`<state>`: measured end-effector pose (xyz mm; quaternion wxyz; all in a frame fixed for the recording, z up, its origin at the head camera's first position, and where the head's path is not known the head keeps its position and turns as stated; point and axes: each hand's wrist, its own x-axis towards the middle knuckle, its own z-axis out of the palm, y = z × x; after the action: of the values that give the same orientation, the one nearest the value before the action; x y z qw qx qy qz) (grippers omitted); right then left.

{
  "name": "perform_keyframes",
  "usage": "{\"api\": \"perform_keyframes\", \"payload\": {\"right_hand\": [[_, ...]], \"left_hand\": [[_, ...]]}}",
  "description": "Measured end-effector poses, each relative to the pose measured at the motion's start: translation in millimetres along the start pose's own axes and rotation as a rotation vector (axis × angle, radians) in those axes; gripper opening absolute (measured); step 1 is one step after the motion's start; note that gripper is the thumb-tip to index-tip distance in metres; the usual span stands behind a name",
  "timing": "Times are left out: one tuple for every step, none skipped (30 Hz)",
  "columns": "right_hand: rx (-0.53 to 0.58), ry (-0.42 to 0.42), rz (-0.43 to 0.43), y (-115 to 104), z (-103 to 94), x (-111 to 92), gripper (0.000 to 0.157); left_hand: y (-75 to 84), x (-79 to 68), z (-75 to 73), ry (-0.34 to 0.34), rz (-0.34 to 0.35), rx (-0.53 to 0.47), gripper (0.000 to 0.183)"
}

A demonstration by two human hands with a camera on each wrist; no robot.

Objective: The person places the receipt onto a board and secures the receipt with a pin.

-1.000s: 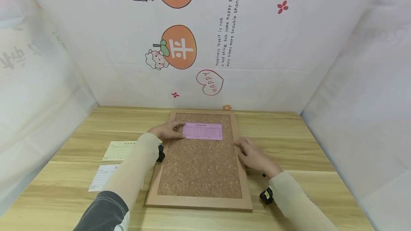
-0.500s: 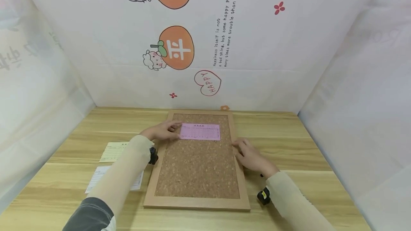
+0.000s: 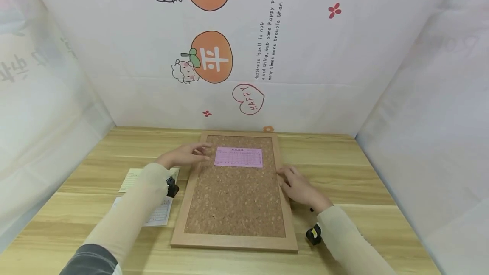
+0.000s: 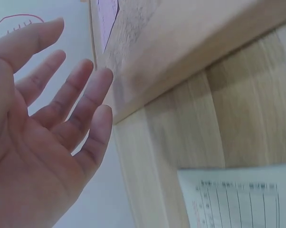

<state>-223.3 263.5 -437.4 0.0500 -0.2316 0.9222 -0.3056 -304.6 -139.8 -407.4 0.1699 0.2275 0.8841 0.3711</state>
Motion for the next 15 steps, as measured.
{"api": "perform_keyframes", "payload": {"right_hand": [[0.003,0.001,0.005,0,0.3,0,0.038],[0.004,0.001,0.008,1,0.6,0,0.039],[0.007,0.001,0.012,1,0.8,0,0.039],[0.008,-0.001,0.014,1,0.9,0,0.039],[0.011,-0.004,0.016,2,1.1,0,0.04],[0.012,-0.006,0.015,2,0.9,0,0.04],[0.015,-0.006,0.018,3,1.4,0,0.04],[0.018,-0.009,0.016,3,1.5,-1,0.04],[0.023,-0.011,0.012,3,1.5,-1,0.04],[0.023,-0.011,0.008,4,1.4,-1,0.04],[0.027,-0.01,0.009,4,1.3,-1,0.039],[0.028,-0.008,0.01,3,1.3,-1,0.039],[0.028,-0.005,0.01,4,1.4,0,0.039],[0.027,-0.005,0.008,3,1.5,0,0.039],[0.024,-0.003,0.01,3,1.8,0,0.039]], "left_hand": [[-0.3,-2.0,-1.2,0.005,0.003,0.001,0.056],[-1.2,-3.9,-2.6,0.013,0.003,0.004,0.054],[-2.1,-6.7,-4.2,0.023,0.001,0.005,0.053],[-3.0,-9.5,-5.8,0.033,0.006,0.005,0.052],[-4.9,-12.0,-7.3,0.043,0.009,-0.003,0.051],[-6.5,-15.0,-8.9,0.057,0.014,-0.007,0.05],[-8.5,-18.4,-10.5,0.071,0.018,-0.004,0.049],[-10.9,-21.6,-11.9,0.083,0.019,-0.007,0.049],[-12.6,-25.3,-13.5,0.094,0.02,-0.011,0.049],[-14.4,-28.5,-14.9,0.103,0.02,-0.013,0.049],[-16.0,-32.0,-16.3,0.11,0.018,-0.018,0.048],[-17.8,-35.1,-17.6,0.117,0.019,-0.02,0.048],[-18.9,-38.7,-18.9,0.12,0.02,-0.023,0.047],[-20.0,-42.3,-20.2,0.121,0.019,-0.031,0.046],[-21.4,-45.8,-21.6,0.121,0.019,-0.038,0.045]]}}
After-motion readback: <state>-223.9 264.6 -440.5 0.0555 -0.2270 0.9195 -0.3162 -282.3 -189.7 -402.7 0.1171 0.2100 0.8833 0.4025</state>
